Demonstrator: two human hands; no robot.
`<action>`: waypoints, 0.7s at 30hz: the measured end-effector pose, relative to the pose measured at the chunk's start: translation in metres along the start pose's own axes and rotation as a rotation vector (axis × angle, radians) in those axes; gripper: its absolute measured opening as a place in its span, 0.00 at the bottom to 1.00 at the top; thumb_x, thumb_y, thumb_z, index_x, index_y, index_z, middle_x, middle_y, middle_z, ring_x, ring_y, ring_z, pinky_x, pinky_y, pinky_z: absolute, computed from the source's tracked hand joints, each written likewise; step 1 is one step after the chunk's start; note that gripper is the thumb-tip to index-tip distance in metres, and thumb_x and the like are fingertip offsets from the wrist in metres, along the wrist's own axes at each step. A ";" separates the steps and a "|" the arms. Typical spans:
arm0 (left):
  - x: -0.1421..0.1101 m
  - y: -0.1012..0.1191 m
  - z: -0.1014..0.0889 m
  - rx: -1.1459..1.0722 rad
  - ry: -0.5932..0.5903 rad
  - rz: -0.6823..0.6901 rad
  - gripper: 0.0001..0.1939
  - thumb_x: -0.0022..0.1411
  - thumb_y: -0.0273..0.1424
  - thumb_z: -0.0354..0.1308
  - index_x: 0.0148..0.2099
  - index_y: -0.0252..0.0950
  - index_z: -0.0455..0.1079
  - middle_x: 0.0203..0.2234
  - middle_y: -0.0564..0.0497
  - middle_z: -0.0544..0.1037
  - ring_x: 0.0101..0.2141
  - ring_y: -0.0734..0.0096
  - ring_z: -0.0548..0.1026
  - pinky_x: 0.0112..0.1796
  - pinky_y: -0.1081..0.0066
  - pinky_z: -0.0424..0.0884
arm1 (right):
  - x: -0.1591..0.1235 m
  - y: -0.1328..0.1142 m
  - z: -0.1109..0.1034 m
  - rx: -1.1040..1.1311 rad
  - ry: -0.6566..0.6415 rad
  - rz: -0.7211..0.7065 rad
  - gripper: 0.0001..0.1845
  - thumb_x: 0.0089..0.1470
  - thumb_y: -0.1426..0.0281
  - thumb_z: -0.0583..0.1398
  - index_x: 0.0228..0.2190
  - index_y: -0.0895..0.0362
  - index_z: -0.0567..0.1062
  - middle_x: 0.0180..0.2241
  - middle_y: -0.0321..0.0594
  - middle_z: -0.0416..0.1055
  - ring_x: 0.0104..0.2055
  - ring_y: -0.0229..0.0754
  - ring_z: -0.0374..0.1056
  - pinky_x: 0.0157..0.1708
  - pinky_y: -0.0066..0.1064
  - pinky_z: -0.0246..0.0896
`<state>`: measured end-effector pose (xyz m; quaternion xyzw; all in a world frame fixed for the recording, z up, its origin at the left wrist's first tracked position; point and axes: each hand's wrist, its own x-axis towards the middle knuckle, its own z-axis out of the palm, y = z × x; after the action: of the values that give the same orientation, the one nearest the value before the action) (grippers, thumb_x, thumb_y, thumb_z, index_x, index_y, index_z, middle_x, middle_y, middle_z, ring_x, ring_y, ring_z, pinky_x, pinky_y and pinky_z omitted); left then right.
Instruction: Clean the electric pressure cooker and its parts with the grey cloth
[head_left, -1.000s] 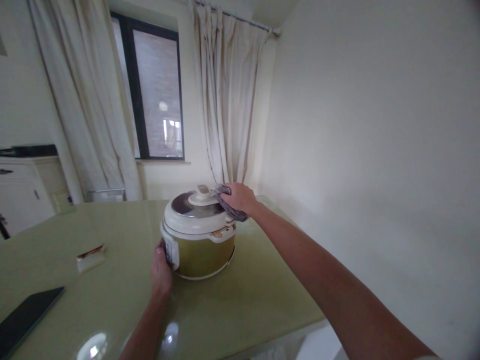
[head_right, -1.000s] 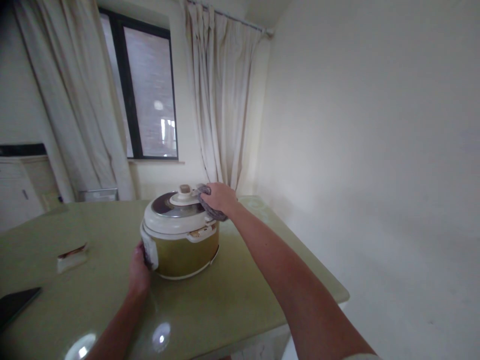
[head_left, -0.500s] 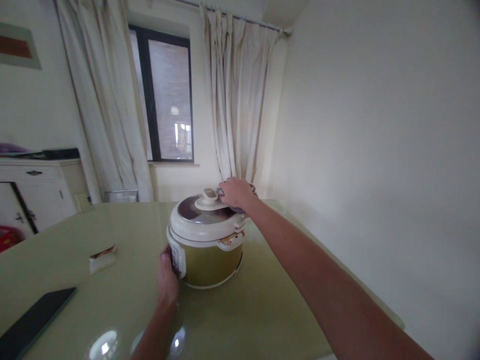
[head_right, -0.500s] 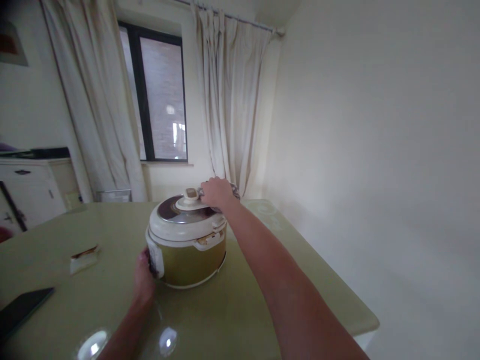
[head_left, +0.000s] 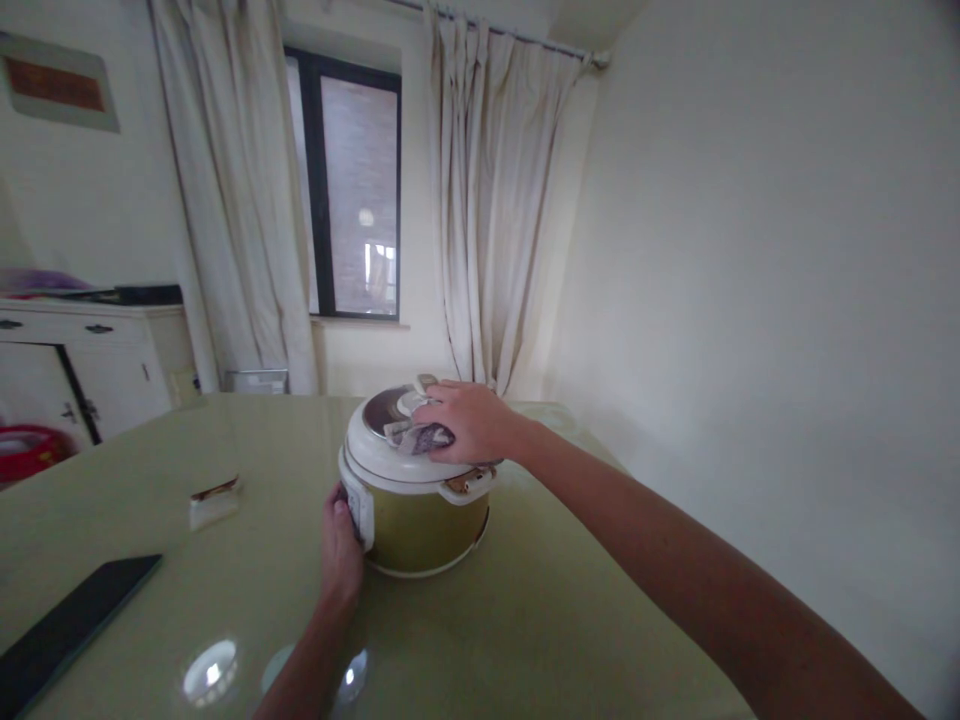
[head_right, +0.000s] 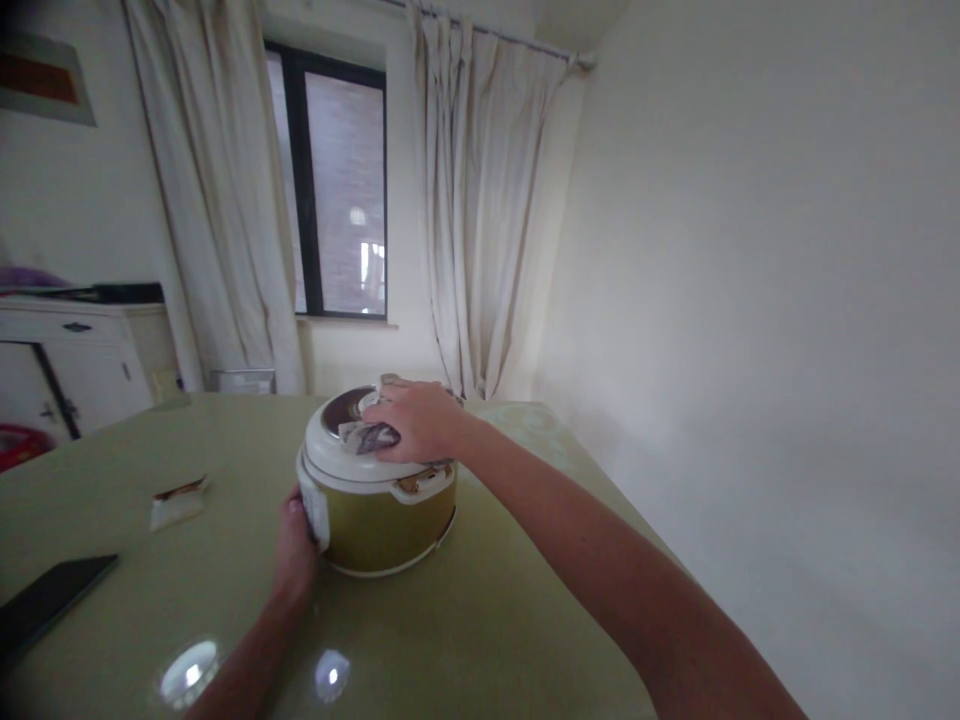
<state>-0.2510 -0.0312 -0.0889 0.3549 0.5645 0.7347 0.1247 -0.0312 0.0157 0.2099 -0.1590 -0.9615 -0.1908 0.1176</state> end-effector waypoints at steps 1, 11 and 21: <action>-0.001 0.002 0.000 -0.001 0.005 -0.015 0.34 0.77 0.52 0.43 0.71 0.34 0.65 0.64 0.37 0.74 0.66 0.50 0.70 0.69 0.51 0.63 | 0.006 -0.004 0.000 -0.006 0.004 0.009 0.19 0.62 0.53 0.67 0.49 0.49 0.82 0.48 0.45 0.78 0.54 0.53 0.71 0.48 0.39 0.66; -0.004 0.010 -0.004 0.008 -0.021 -0.034 0.35 0.77 0.53 0.42 0.71 0.34 0.65 0.65 0.37 0.73 0.67 0.53 0.69 0.70 0.52 0.61 | 0.069 -0.041 0.014 -0.063 0.049 0.073 0.14 0.64 0.59 0.64 0.47 0.52 0.82 0.49 0.48 0.80 0.53 0.56 0.74 0.47 0.45 0.70; -0.001 0.010 -0.005 -0.030 0.010 -0.024 0.36 0.75 0.54 0.45 0.68 0.33 0.68 0.63 0.36 0.76 0.65 0.50 0.72 0.68 0.52 0.66 | 0.002 -0.007 0.008 0.124 0.106 -0.198 0.18 0.59 0.54 0.69 0.46 0.50 0.83 0.47 0.44 0.79 0.52 0.52 0.72 0.48 0.38 0.64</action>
<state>-0.2515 -0.0388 -0.0805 0.3427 0.5582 0.7433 0.1359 -0.0366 0.0129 0.2003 -0.0454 -0.9749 -0.1496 0.1585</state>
